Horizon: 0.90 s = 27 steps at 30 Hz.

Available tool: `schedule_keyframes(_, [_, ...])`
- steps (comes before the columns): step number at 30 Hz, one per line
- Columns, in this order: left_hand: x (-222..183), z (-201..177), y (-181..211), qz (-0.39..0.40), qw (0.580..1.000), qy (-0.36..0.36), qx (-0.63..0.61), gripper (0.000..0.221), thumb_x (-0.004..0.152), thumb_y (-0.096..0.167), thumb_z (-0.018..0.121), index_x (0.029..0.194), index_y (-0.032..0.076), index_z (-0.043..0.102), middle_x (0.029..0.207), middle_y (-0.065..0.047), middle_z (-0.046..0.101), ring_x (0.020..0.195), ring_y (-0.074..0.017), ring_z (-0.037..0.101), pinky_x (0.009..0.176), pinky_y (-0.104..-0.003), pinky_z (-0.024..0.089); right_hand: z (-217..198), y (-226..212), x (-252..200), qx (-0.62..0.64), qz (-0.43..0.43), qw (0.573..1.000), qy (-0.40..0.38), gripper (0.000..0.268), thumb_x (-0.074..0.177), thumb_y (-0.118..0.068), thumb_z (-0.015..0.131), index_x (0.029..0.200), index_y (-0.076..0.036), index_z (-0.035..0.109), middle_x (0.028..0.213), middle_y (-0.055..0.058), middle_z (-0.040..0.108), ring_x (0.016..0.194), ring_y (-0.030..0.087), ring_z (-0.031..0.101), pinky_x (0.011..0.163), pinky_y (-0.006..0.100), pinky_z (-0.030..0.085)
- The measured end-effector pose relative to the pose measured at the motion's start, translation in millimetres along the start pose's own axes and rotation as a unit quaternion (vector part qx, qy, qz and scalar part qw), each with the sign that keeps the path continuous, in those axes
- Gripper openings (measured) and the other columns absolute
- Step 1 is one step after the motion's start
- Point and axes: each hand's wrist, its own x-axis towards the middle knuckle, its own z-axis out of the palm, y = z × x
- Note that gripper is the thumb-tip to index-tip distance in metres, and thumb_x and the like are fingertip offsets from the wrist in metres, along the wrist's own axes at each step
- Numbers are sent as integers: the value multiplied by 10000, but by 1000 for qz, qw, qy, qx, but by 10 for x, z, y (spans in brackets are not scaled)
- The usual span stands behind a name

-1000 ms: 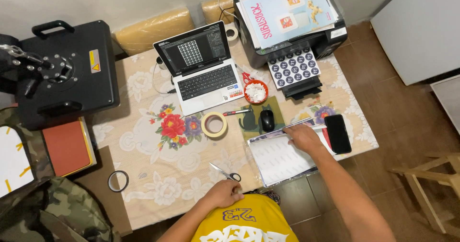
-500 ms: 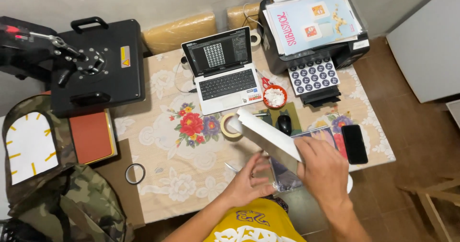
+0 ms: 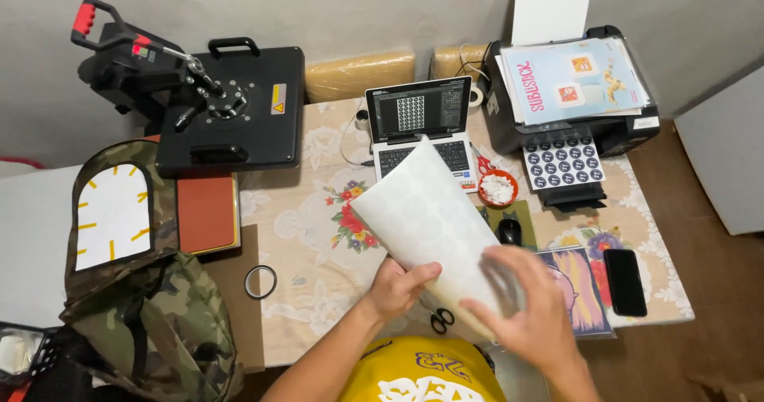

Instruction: The person collects a printed sheet of stickers from a printer, rolls the sheet, and then positions a camouflage backpack on a workspace to prepare for heat-press printing by covering it with a protective sheet.

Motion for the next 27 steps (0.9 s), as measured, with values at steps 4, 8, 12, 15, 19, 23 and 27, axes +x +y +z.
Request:
schedule_keyframes(4, [8,472,696,59,994,-93,13,405,848,-55,870,1246,-44,799,1096,-239,854,1050,-298,819,904,-530,674,233,727,382,245,205,944,-81,1288,652,-263,1054,1726,11,398,1710,337,516,1631,531,426,1366,619,350])
schedule_keyframes(8, [169,298,776,25,994,-102,13,399,826,-28,858,1219,-21,790,1017,-217,850,966,-317,845,846,-514,684,789,1256,322,541,271,790,-102,1088,732,-306,957,1702,-63,527,1425,203,784,1223,316,789,1035,511,639])
schedule_keyframes(12, [197,93,867,-40,999,-14,8,486,846,-43,843,1316,16,731,1084,-196,841,984,-327,852,860,-496,698,933,1405,240,570,295,766,30,617,868,55,854,1453,-17,675,1169,102,833,968,251,846,842,388,701])
schedule_keyframes(15, [67,-22,889,-52,999,-12,-9,561,851,-84,817,1383,31,683,1134,-179,833,1026,-318,853,903,-477,706,860,1246,252,540,306,779,84,580,854,86,877,1397,-17,700,1110,87,836,917,226,846,809,367,707])
schedule_keyframes(19, [-70,-4,866,-29,999,-24,33,522,926,-98,796,1415,4,645,1176,-173,831,1076,-275,839,922,-469,709,868,1178,204,515,302,795,102,637,830,107,897,1428,-3,706,1123,98,827,956,192,840,852,347,710])
schedule_keyframes(23, [-85,-28,797,-21,996,-30,86,452,965,-69,819,1388,-12,670,1129,-162,848,1006,-258,845,859,-433,724,1165,1511,84,541,293,781,108,624,885,87,860,1470,-41,682,1146,68,810,989,158,825,880,300,702])
schedule_keyframes(27, [-96,86,791,-13,989,-39,142,405,953,-27,872,1326,-12,714,1042,-117,848,930,-216,840,806,-389,734,1327,1363,39,578,301,754,81,586,988,-73,817,1543,-40,632,1266,83,787,1086,177,804,961,307,671])
